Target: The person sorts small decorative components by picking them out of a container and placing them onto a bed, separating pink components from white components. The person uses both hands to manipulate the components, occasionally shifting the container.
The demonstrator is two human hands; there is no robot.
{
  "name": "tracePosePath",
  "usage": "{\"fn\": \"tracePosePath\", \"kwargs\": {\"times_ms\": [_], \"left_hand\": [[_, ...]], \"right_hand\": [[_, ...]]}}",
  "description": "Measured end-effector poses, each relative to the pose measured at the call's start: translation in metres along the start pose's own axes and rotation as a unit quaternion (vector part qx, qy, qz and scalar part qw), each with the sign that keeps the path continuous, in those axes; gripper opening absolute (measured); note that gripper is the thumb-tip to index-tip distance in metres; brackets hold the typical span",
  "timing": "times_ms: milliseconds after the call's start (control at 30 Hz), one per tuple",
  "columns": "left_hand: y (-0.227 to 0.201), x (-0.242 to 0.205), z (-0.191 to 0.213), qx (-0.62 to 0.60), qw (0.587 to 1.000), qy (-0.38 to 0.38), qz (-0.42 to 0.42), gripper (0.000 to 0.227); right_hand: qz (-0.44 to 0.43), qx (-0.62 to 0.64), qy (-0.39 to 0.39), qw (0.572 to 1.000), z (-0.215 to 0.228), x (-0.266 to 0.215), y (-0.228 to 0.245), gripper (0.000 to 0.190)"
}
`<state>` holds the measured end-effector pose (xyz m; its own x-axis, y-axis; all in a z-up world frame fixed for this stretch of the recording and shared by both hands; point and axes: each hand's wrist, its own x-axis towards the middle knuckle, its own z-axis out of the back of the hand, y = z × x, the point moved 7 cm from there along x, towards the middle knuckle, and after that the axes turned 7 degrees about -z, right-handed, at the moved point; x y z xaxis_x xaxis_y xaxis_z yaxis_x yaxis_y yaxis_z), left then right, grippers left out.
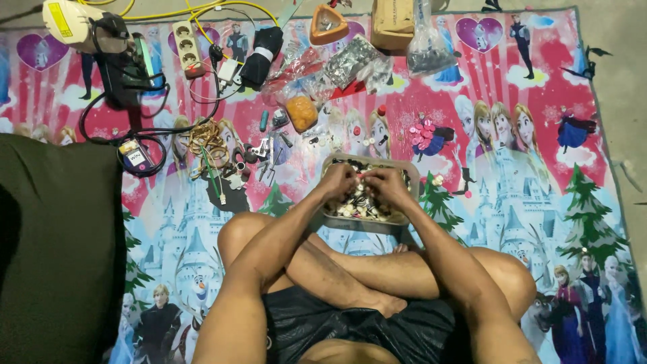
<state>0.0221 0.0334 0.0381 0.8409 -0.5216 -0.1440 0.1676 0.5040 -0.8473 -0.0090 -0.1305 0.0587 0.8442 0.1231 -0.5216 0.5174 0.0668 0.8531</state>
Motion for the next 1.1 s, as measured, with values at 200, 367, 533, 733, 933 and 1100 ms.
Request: {"fn": "tracePosePath", "kwargs": {"times_ms": [200,367,533,733,933,1100], "left_hand": [[-0.015,-0.002,0.005,-0.297,0.951,-0.022,0.085,0.015],[-0.02,0.002,-0.001,-0.336,0.932,-0.073,0.111,0.021],[-0.055,0.004,0.027,-0.207,0.975,-0.078,0.026,0.014],[-0.026,0.028,0.043,-0.019,0.992,-0.128,0.007,0.016],[-0.011,0.036,0.027,0.027,0.995,-0.094,0.037,0.015],[-0.037,0.03,0.042,0.045,0.997,-0.048,0.035,0.02]], "right_hand": [[-0.004,0.081,-0.019,0.997,-0.009,-0.007,0.025,0.03],[0.047,-0.011,-0.063,0.997,0.002,0.015,0.013,0.021],[0.057,0.016,-0.088,0.994,0.019,0.032,0.016,0.018],[0.097,-0.121,-0.143,0.978,0.057,0.086,0.055,0.012],[0.072,-0.454,-0.132,0.878,0.052,0.153,0.03,0.022],[0.082,-0.496,-0.1,0.859,0.04,0.169,0.019,0.017]]}}
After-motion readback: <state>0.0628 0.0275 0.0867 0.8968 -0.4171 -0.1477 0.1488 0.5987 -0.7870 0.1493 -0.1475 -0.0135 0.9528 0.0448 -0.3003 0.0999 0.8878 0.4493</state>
